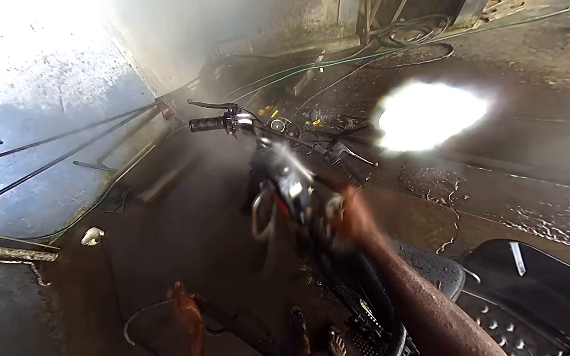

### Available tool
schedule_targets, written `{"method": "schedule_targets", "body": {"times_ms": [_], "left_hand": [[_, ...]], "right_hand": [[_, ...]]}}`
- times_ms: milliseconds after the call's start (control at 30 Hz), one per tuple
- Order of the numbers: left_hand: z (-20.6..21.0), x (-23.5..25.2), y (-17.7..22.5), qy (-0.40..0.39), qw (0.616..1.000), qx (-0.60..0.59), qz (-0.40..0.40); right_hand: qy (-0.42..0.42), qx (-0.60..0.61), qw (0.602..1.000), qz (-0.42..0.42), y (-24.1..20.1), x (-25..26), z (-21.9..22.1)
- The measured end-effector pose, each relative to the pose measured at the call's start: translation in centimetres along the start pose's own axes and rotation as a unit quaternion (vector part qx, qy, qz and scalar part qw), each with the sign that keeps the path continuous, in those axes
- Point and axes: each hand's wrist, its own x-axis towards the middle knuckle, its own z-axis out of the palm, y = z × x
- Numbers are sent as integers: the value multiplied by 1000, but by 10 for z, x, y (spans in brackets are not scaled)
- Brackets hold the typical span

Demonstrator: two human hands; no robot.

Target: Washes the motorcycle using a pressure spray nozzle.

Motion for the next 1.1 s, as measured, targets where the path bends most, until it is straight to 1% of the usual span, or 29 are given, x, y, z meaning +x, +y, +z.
{"method": "schedule_targets", "body": {"times_ms": [200, 300, 467, 600, 767, 833, 900, 1000, 1100], "left_hand": [[-1, 18, -2, -7, 1000, 13, -23], [0, 27, -7, -24, 999, 19, -13], [4, 30, 3, -25, 998, 48, -28], [2, 35, -1, -17, 999, 42, -31], [-4, 40, -6, -15, 998, 50, -29], [-5, 41, -7, -14, 999, 32, -28], [-7, 41, -8, -17, 999, 17, -31], [-9, 43, -10, -13, 999, -5, -35], [-15, 48, -13, -8, 999, -22, -42]], "right_hand": [[7, -29, 999, -10, -11, 5, 8], [14, -30, 999, -2, -8, 13, 12], [-10, -49, 997, 51, 8, 23, 20], [-12, -51, 998, 47, 10, 27, 25], [-25, -57, 995, 78, 9, 32, 31], [-27, -55, 996, 59, 1, 33, 32], [-17, -47, 999, 4, -17, 32, 34], [-15, -31, 998, -53, -35, 39, 42], [-39, -52, 996, -58, -45, 49, 48]]}}
